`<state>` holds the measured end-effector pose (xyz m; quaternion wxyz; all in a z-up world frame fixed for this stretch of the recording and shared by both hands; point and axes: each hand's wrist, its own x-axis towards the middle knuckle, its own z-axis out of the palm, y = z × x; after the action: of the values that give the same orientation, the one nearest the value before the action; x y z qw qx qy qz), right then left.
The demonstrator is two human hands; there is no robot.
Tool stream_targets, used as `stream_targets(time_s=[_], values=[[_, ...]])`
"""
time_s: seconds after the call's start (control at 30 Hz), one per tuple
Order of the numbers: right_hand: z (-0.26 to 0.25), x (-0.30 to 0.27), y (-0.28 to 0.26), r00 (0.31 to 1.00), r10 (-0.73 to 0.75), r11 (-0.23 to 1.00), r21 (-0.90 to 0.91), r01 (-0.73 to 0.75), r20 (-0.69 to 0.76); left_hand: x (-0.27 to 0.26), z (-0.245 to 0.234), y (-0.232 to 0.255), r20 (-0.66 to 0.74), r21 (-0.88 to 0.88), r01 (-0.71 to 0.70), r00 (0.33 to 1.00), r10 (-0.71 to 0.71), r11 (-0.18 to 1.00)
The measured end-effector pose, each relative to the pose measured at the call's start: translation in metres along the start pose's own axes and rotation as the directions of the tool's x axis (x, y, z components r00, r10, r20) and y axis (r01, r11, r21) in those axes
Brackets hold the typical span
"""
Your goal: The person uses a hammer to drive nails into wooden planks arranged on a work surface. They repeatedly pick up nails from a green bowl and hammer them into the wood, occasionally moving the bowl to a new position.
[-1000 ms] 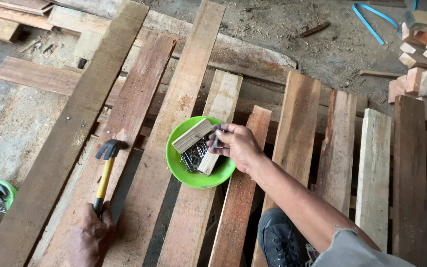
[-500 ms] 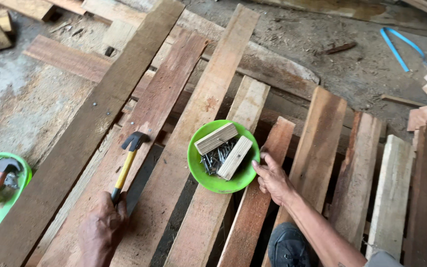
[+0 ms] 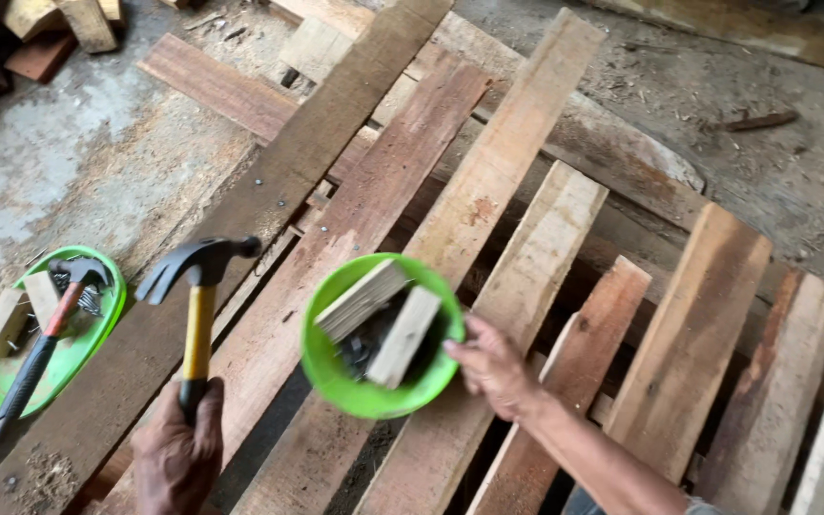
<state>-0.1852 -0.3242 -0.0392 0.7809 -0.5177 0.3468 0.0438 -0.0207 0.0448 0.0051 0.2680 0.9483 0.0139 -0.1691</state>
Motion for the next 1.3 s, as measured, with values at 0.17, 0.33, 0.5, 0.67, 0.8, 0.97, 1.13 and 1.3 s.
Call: stream_targets(time_s=[0.17, 0.33, 0.5, 0.67, 0.8, 0.97, 1.13, 1.3], values=[[0.107, 0.015, 0.006, 0.981, 0.098, 0.975, -0.211, -0.061, 0.17, -0.014, -0.016, -0.022, -0.114, 0.039, 0.112, 0.988, -0.107, 0.993], [0.135, 0.004, 0.018, 0.99, 0.039, 0.849, -0.527, 0.037, 0.133, -0.017, -0.005, -0.038, -0.212, 0.088, 0.225, 0.956, -0.202, 0.97], [0.085, -0.014, -0.037, 0.944, 0.298, 0.938, -0.142, -0.318, -0.142, -0.038, 0.015, -0.018, -0.194, 0.015, 0.066, 0.979, -0.062, 0.998], [-0.001, -0.011, -0.013, 0.98, 0.198, 0.842, 0.515, -0.159, -0.022, -0.051, 0.049, 0.041, -0.002, -0.149, -0.011, 1.0, 0.011, 0.989], [-0.027, -0.026, -0.022, 0.994, 0.103, 0.86, 0.506, -0.066, -0.045, -0.066, 0.087, 0.069, 0.169, -0.289, -0.193, 0.954, 0.248, 0.938], [-0.025, -0.049, -0.028, 1.0, 0.02, 0.853, 0.522, -0.011, -0.013, -0.085, 0.101, 0.137, 0.468, -0.264, -0.033, 0.87, 0.158, 0.964], [-0.001, -0.069, -0.006, 0.999, 0.023, 0.779, 0.626, -0.004, -0.023, -0.092, 0.113, 0.167, 0.47, -0.509, -0.092, 0.804, 0.365, 0.856], [0.028, -0.08, 0.014, 0.992, 0.094, 0.736, 0.677, -0.011, -0.085, -0.103, 0.114, 0.146, 0.503, -0.439, 0.0, 0.828, 0.246, 0.898]])
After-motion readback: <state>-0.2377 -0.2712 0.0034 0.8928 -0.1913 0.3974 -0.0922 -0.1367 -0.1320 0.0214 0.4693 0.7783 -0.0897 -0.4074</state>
